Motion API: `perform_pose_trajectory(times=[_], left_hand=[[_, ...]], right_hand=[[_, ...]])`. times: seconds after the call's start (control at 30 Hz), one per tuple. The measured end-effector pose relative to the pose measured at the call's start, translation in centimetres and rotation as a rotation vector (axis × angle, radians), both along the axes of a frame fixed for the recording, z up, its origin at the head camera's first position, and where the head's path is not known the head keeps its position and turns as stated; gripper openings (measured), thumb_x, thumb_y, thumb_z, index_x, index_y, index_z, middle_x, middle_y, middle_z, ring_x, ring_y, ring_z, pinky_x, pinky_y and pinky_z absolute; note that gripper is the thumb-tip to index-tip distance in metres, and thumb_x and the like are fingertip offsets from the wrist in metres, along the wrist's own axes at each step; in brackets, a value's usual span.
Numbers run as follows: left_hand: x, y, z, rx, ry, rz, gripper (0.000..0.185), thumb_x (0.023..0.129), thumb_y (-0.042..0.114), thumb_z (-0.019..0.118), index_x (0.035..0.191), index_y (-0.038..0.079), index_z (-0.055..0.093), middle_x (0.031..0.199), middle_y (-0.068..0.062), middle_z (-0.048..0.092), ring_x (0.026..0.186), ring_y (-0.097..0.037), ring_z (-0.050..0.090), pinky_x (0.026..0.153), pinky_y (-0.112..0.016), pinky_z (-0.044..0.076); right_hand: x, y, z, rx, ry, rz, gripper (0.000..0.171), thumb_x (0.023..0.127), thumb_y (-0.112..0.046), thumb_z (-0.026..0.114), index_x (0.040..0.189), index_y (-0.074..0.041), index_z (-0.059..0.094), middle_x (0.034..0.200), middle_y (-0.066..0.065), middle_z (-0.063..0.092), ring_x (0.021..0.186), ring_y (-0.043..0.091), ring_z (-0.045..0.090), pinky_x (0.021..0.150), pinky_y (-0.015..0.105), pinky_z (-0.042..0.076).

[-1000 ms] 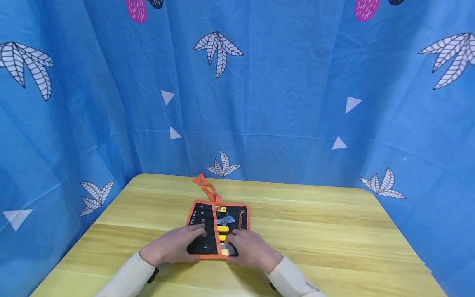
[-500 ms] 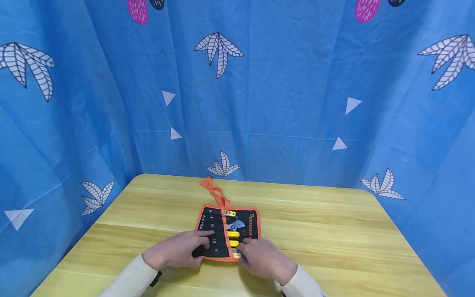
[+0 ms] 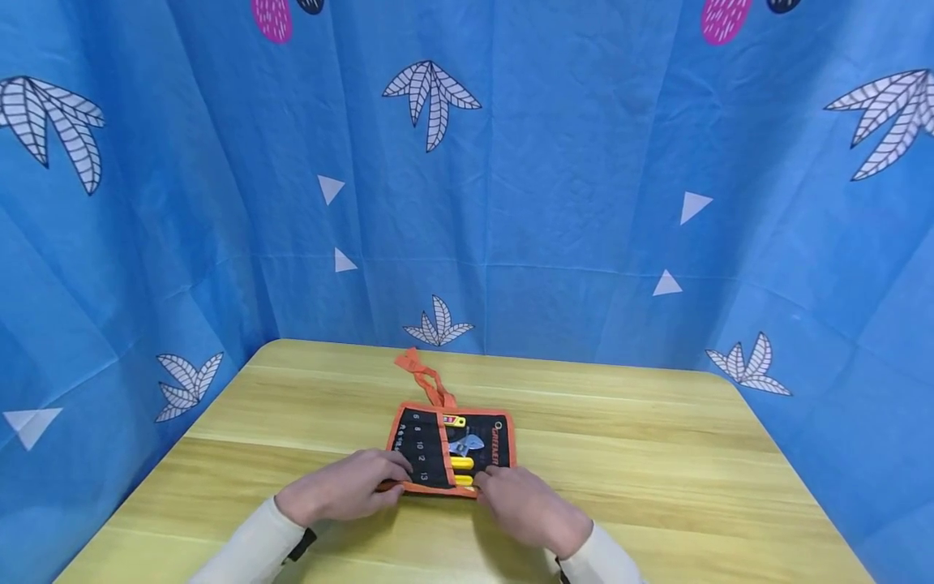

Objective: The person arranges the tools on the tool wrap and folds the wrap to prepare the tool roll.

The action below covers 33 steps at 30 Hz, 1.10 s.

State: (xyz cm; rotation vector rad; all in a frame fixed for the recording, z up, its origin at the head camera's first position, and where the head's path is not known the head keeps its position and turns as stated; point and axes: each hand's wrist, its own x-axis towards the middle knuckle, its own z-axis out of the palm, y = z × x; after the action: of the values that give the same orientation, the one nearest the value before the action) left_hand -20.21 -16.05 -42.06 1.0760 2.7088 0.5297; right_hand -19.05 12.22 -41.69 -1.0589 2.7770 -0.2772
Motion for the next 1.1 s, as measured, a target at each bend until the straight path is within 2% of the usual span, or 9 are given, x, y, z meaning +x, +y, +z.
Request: perform_pose_trajectory(times=[0.17, 0.3, 0.43, 0.53, 0.6, 0.77, 0.83, 0.93, 1.1], left_hand=[[-0.4, -0.1, 0.0, 0.038, 0.003, -0.015, 0.017, 0.102, 0.015, 0.062, 0.093, 0.015, 0.076, 0.095, 0.011, 0.064, 0.079, 0.000, 0.055, 0.071, -0.020, 0.052], [-0.7, -0.2, -0.1, 0.040, -0.005, 0.005, 0.020, 0.104, 0.016, 0.060, 0.088, 0.018, 0.071, 0.083, 0.014, 0.057, 0.069, -0.001, 0.048, 0.064, -0.019, 0.045], [-0.9, -0.1, -0.2, 0.050, -0.012, 0.037, 0.017, 0.104, 0.016, 0.059, 0.092, 0.019, 0.070, 0.083, 0.013, 0.063, 0.068, 0.001, 0.052, 0.064, -0.020, 0.048], [-1.1, -0.1, -0.3, 0.068, 0.001, 0.050, 0.013, 0.104, 0.014, 0.060, 0.107, 0.018, 0.072, 0.097, 0.009, 0.072, 0.077, 0.003, 0.059, 0.071, -0.021, 0.054], [-1.2, -0.2, -0.5, 0.081, 0.018, 0.049, 0.018, 0.104, 0.013, 0.060, 0.118, 0.019, 0.070, 0.107, 0.007, 0.074, 0.084, 0.003, 0.063, 0.076, -0.022, 0.056], [-1.3, -0.2, -0.7, 0.117, 0.068, 0.018, 0.016, 0.103, 0.008, 0.059, 0.108, 0.023, 0.060, 0.096, 0.009, 0.067, 0.077, 0.000, 0.057, 0.070, -0.020, 0.050], [-1.3, -0.2, -0.7, 0.116, 0.091, 0.004, 0.017, 0.103, 0.005, 0.059, 0.100, 0.022, 0.057, 0.088, 0.009, 0.062, 0.074, -0.003, 0.053, 0.067, -0.021, 0.047], [-1.3, -0.1, -0.9, 0.094, 0.119, 0.005, 0.021, 0.101, 0.000, 0.060, 0.096, 0.021, 0.060, 0.089, 0.009, 0.062, 0.078, -0.001, 0.054, 0.071, -0.020, 0.051], [-1.3, 0.0, -1.0, 0.063, 0.120, 0.036, 0.024, 0.100, -0.002, 0.060, 0.102, 0.021, 0.067, 0.098, 0.009, 0.066, 0.089, 0.000, 0.060, 0.081, -0.023, 0.056]], right_hand=[[-0.3, 0.2, -0.1, 0.000, -0.011, -0.009, 0.020, 0.102, -0.012, 0.061, 0.121, -0.006, 0.069, 0.111, 0.004, 0.067, 0.068, 0.005, 0.054, 0.070, 0.037, 0.056], [-0.5, 0.3, -0.2, -0.027, -0.034, -0.028, 0.027, 0.102, -0.003, 0.059, 0.128, -0.008, 0.064, 0.114, 0.003, 0.065, 0.070, 0.004, 0.051, 0.067, 0.031, 0.053], [-1.0, 0.3, -0.5, -0.146, -0.103, -0.067, 0.028, 0.105, -0.001, 0.051, 0.131, -0.012, 0.053, 0.093, -0.002, 0.062, 0.059, 0.005, 0.042, 0.056, 0.026, 0.043], [-1.3, 0.3, -0.7, -0.220, -0.111, -0.077, 0.018, 0.107, -0.005, 0.049, 0.121, -0.015, 0.047, 0.073, -0.007, 0.048, 0.052, 0.006, 0.032, 0.050, 0.023, 0.031], [-1.4, 0.3, -0.9, -0.237, -0.086, -0.067, 0.012, 0.108, -0.006, 0.049, 0.111, -0.016, 0.044, 0.067, -0.009, 0.037, 0.053, 0.005, 0.027, 0.051, 0.021, 0.025], [-1.4, 0.3, -1.1, -0.228, 0.019, -0.023, 0.026, 0.103, 0.006, 0.045, 0.092, -0.016, 0.041, 0.071, -0.010, 0.029, 0.058, 0.005, 0.025, 0.053, 0.021, 0.020], [-1.5, 0.3, -1.2, -0.221, 0.071, -0.008, 0.030, 0.097, 0.013, 0.047, 0.089, -0.016, 0.045, 0.074, -0.010, 0.037, 0.061, 0.004, 0.031, 0.053, 0.020, 0.026], [-1.5, 0.3, -1.2, -0.213, 0.125, 0.000, 0.031, 0.091, 0.015, 0.053, 0.089, -0.016, 0.054, 0.081, -0.009, 0.050, 0.067, 0.005, 0.042, 0.056, 0.022, 0.038], [-1.7, 0.4, -1.3, -0.224, 0.114, -0.029, 0.021, 0.099, 0.003, 0.058, 0.095, -0.017, 0.063, 0.090, -0.007, 0.067, 0.074, 0.005, 0.057, 0.062, 0.028, 0.051]])
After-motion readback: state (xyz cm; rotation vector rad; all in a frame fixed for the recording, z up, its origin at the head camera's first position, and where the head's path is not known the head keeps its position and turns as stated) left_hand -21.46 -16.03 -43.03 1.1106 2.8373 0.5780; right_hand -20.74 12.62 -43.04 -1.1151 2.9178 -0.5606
